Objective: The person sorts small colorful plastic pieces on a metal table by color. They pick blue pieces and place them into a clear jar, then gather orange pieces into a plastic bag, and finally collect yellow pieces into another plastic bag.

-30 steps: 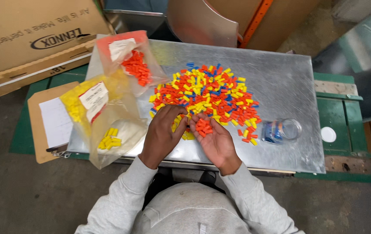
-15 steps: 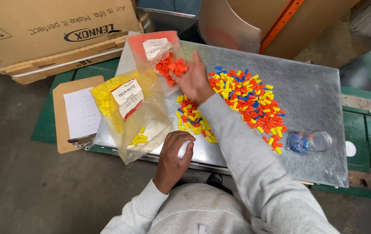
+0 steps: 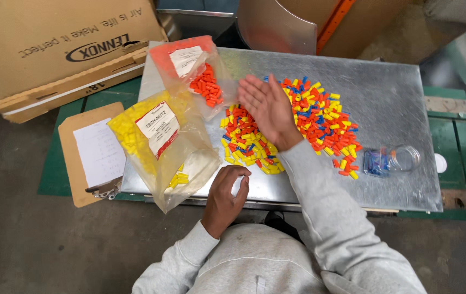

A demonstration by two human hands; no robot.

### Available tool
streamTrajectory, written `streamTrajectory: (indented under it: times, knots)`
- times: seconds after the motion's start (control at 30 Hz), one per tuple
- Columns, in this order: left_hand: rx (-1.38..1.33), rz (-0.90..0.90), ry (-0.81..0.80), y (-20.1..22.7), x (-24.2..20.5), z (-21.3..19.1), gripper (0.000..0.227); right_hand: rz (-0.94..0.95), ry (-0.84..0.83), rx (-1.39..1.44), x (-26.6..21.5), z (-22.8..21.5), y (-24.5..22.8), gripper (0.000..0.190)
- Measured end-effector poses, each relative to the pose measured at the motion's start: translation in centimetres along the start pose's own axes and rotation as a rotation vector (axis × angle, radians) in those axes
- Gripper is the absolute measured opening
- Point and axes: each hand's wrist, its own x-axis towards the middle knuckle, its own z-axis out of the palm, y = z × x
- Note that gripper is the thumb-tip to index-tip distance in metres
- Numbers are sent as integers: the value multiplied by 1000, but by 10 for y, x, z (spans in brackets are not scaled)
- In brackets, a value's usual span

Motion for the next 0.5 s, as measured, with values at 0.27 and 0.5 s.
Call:
streamTrajectory:
  times: [0.27,0.5]
  knots:
    - [377,100,-28,-30,6,7,36,-104,177,-125,-158,-80,57,42]
    - [456,119,-76,-35,8,17,41,7,330,-166,-221,-99,101,36]
